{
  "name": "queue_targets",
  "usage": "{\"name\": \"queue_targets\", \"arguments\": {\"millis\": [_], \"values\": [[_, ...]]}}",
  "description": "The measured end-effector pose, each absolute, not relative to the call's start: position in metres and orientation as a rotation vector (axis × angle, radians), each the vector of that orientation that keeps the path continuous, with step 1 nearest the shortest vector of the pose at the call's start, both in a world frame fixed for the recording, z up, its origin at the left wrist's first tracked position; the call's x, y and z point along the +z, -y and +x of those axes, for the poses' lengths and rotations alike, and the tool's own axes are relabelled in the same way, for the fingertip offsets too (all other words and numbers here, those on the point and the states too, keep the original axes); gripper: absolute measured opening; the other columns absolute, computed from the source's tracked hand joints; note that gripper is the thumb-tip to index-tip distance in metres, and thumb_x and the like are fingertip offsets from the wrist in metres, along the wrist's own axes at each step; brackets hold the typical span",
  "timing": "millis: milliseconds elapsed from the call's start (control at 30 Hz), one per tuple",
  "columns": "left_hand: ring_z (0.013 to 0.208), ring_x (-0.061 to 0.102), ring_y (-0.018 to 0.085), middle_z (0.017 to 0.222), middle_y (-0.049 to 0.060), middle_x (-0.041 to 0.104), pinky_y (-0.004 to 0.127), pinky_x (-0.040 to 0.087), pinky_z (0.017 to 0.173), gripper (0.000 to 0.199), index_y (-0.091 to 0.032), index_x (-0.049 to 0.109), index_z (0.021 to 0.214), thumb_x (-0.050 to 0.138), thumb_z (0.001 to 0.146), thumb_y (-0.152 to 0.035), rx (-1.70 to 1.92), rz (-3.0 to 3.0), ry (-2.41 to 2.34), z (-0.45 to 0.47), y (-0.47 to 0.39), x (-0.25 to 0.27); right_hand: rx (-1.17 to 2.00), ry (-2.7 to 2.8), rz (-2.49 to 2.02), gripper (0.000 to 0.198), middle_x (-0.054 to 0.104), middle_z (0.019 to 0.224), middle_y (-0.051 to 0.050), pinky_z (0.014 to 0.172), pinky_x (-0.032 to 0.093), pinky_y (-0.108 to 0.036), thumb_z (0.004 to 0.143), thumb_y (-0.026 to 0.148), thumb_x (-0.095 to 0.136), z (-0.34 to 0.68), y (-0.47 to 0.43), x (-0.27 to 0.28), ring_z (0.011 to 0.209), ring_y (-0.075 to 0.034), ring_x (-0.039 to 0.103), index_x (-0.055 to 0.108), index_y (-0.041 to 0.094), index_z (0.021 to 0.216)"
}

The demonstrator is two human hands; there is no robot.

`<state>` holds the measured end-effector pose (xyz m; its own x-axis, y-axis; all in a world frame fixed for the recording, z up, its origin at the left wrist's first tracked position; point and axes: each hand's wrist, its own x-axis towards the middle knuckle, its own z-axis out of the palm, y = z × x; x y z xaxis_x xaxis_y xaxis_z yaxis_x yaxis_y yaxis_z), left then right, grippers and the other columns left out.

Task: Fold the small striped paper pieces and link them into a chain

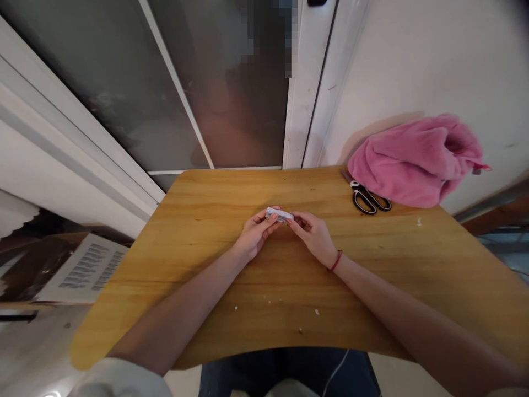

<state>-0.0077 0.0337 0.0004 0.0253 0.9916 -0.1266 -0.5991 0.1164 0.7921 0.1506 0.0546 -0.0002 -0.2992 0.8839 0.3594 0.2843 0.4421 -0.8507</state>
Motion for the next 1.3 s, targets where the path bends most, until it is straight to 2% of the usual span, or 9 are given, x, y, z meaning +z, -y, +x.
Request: {"name": "queue_targets", "arguments": {"millis": [133, 367, 600, 767, 967, 1300], "values": [[0.085, 0.062, 0.011, 0.092, 0.003, 0.068, 0.024, 0.044, 0.088, 0.020, -0.014, 0.068, 0.091, 0.065, 0.071, -0.014, 1.365, 0.646, -0.776, -0.0072, -0.0334, 0.0006, 0.892, 1.854, -0.946, 0.032, 0.060, 0.087, -0.006, 0.060, 0.044, -0.027, 0.080, 0.037, 0.054, 0.1502, -0.0549, 0.0004, 0.065, -0.012, 0.049, 0.057, 0.017, 0.106], [0.082, 0.062, 0.010, 0.089, 0.003, 0.068, 0.025, 0.044, 0.090, 0.018, -0.013, 0.069, 0.088, 0.066, 0.070, -0.013, 1.369, 0.579, -0.785, -0.0063, -0.0323, 0.0039, 0.858, 1.833, -0.937, 0.027, 0.060, 0.085, -0.006, 0.065, 0.046, -0.029, 0.081, 0.035, 0.054, 0.1510, -0.0544, 0.0004, 0.068, -0.014, 0.051, 0.059, 0.019, 0.102], [0.081, 0.062, 0.009, 0.090, 0.003, 0.068, 0.023, 0.045, 0.089, 0.020, -0.013, 0.069, 0.090, 0.066, 0.071, -0.013, 1.355, 0.626, -0.784, -0.0062, -0.0326, 0.0018, 0.934, 1.790, -0.873, 0.032, 0.059, 0.105, -0.006, 0.079, 0.045, -0.030, 0.082, 0.032, 0.053, 0.1518, -0.0546, -0.0016, 0.087, -0.016, 0.054, 0.053, 0.021, 0.112], [0.080, 0.062, 0.009, 0.089, 0.003, 0.068, 0.021, 0.046, 0.086, 0.019, -0.013, 0.068, 0.091, 0.064, 0.072, -0.013, 1.353, 0.634, -0.777, -0.0063, -0.0324, 0.0020, 0.898, 1.777, -0.911, 0.022, 0.061, 0.090, -0.006, 0.072, 0.046, -0.030, 0.081, 0.034, 0.054, 0.1526, -0.0538, -0.0011, 0.076, -0.015, 0.054, 0.058, 0.018, 0.096], [0.083, 0.062, 0.008, 0.090, 0.003, 0.068, 0.021, 0.046, 0.090, 0.017, -0.013, 0.069, 0.089, 0.062, 0.074, -0.012, 1.393, 0.556, -0.795, -0.0082, -0.0353, 0.0013, 0.949, 1.680, -0.886, 0.023, 0.061, 0.094, -0.007, 0.075, 0.048, -0.031, 0.081, 0.035, 0.056, 0.1523, -0.0545, -0.0028, 0.080, -0.016, 0.057, 0.059, 0.018, 0.095], [0.078, 0.063, 0.007, 0.086, 0.004, 0.069, 0.019, 0.048, 0.088, 0.017, -0.011, 0.068, 0.090, 0.059, 0.076, -0.009, 1.459, 0.452, -0.755, -0.0118, -0.0397, -0.0019, 0.933, 1.613, -0.857, 0.020, 0.061, 0.086, -0.006, 0.071, 0.046, -0.028, 0.080, 0.032, 0.058, 0.1549, -0.0578, -0.0049, 0.077, -0.014, 0.056, 0.061, 0.017, 0.093]]}}
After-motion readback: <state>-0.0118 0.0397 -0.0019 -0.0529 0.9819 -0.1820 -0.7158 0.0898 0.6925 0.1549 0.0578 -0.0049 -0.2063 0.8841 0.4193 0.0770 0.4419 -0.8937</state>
